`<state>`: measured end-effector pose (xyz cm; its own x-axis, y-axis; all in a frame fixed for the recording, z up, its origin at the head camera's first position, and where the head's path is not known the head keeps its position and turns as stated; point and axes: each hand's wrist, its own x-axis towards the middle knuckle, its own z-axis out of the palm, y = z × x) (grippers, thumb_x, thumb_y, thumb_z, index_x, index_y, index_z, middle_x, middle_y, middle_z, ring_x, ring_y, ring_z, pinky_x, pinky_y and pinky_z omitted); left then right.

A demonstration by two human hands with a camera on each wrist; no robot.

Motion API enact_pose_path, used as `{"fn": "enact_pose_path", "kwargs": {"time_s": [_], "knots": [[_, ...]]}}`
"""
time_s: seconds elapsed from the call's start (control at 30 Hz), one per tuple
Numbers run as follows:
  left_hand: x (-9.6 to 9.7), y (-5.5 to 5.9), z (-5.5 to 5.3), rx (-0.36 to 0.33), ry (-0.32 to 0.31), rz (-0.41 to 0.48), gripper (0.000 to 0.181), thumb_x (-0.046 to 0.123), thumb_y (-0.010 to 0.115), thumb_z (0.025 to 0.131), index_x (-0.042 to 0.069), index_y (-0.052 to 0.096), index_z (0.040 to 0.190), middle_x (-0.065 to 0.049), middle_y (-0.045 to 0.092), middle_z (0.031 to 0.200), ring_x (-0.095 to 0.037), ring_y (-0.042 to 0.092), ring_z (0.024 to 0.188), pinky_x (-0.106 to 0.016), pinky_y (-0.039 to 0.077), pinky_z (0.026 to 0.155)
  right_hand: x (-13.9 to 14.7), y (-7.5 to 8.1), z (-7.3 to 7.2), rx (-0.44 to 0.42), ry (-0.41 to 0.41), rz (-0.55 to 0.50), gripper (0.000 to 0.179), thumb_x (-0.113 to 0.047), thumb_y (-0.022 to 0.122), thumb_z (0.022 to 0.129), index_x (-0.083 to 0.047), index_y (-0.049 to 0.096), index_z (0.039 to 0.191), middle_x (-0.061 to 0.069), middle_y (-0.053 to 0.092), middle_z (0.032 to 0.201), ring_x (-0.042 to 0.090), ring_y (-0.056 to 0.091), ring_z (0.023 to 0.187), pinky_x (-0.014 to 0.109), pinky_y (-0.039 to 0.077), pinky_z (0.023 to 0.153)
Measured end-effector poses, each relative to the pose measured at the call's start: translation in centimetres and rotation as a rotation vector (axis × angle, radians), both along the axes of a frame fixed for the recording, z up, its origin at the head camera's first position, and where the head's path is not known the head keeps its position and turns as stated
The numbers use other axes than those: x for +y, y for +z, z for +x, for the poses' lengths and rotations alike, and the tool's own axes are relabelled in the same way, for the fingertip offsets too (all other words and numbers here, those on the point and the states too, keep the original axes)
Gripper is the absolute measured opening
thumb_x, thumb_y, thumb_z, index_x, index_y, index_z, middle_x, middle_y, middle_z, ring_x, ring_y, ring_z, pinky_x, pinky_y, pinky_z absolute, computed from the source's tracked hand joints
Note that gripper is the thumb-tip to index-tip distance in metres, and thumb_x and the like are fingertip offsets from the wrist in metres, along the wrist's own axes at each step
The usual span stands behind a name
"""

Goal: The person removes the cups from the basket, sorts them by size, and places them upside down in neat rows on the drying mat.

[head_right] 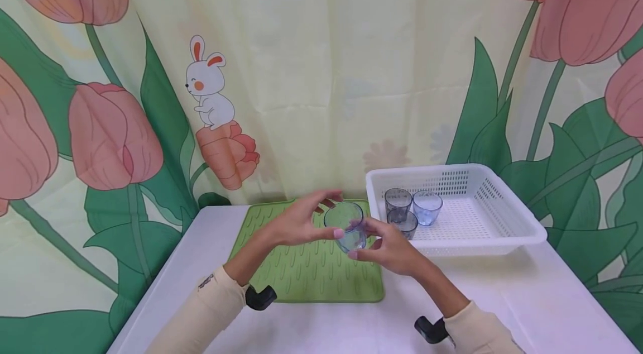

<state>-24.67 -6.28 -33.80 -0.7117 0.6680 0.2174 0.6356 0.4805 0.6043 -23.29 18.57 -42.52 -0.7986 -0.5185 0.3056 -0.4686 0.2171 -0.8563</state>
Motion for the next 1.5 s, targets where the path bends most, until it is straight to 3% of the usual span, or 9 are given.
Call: {"fn": "enact_pose_path", "kwargs": {"time_s": [0.17,0.37,0.53,0.7,0.87,1.03,1.3,1.5], "knots": [[0.0,0.8,0.1,0.014,-0.046,-0.05,0.082,0.046,0.076,0.086,0.012,0.04,0.151,-0.007,0.052,0.143,-0.022,0.054,0.126,-0.038,0.049,0.104,-0.3,-0.2,0.0,0.022,0.008,0.013,0.054,-0.015,0.08,0.086,-0.001,0.057,0.133,0.018,0.063,0.116,0.013,0.066,0.096,0.033,0.061,0.074],[-0.1,1.0,0.1,0.046,-0.086,-0.151,0.081,0.047,0.076,0.085,0.011,0.042,0.15,-0.006,0.05,0.148,-0.018,0.055,0.125,-0.03,0.047,0.104,-0.6,-0.2,0.1,0.034,0.012,0.035,0.052,-0.017,0.079,0.087,-0.002,0.058,0.132,0.012,0.065,0.116,0.01,0.064,0.098,0.032,0.06,0.075],[-0.2,1.1,0.2,0.1,-0.085,-0.245,0.079,0.055,0.073,0.085,0.015,0.046,0.148,-0.001,0.053,0.142,-0.015,0.053,0.124,-0.031,0.048,0.101,-0.7,-0.3,0.1,0.044,0.022,0.05,0.049,-0.017,0.079,0.087,-0.005,0.06,0.13,0.013,0.065,0.122,0.006,0.062,0.101,0.031,0.059,0.075],[-0.4,1.0,0.3,0.102,-0.079,-0.296,0.078,0.056,0.073,0.084,0.018,0.048,0.148,0.004,0.055,0.135,-0.011,0.055,0.12,-0.029,0.05,0.097,-0.9,-0.4,0.1,0.046,0.035,0.065,0.048,-0.018,0.078,0.087,-0.007,0.06,0.13,0.012,0.065,0.121,0.007,0.062,0.102,0.031,0.059,0.075],[-0.7,0.7,0.3,0.083,-0.075,-0.299,0.078,0.055,0.074,0.084,0.017,0.048,0.147,0.004,0.055,0.138,-0.011,0.055,0.12,-0.029,0.05,0.098,-1.0,-0.7,0.2,0.027,0.03,0.081,0.049,-0.021,0.078,0.088,-0.008,0.059,0.131,0.013,0.065,0.124,0.014,0.064,0.106,0.03,0.059,0.075],[-1.0,0.5,0.3,0.058,-0.066,-0.29,0.078,0.053,0.074,0.085,0.015,0.047,0.147,0.003,0.055,0.14,-0.012,0.056,0.121,-0.029,0.05,0.099,-1.1,-0.9,0.1,-0.037,0.062,0.06,0.053,-0.018,0.076,0.09,0.001,0.053,0.133,0.016,0.067,0.117,0.021,0.068,0.103,0.031,0.06,0.076],[-1.6,-0.1,0.2,0.023,-0.054,-0.256,0.077,0.05,0.074,0.086,0.014,0.045,0.147,0.001,0.055,0.14,-0.013,0.056,0.121,-0.031,0.05,0.1,-1.0,-0.9,0.0,-0.059,0.083,0.044,0.052,-0.015,0.074,0.091,0.003,0.05,0.133,0.016,0.068,0.106,0.014,0.069,0.091,0.03,0.059,0.072],[-2.0,-0.3,0.3,0.005,-0.043,-0.233,0.076,0.048,0.074,0.086,0.011,0.045,0.146,-0.001,0.056,0.138,-0.015,0.056,0.122,-0.031,0.049,0.102,-0.8,-0.9,-0.1,-0.036,0.059,0.058,0.055,-0.016,0.073,0.092,0.002,0.05,0.137,0.015,0.067,0.11,0.012,0.068,0.094,0.03,0.059,0.072]]}}
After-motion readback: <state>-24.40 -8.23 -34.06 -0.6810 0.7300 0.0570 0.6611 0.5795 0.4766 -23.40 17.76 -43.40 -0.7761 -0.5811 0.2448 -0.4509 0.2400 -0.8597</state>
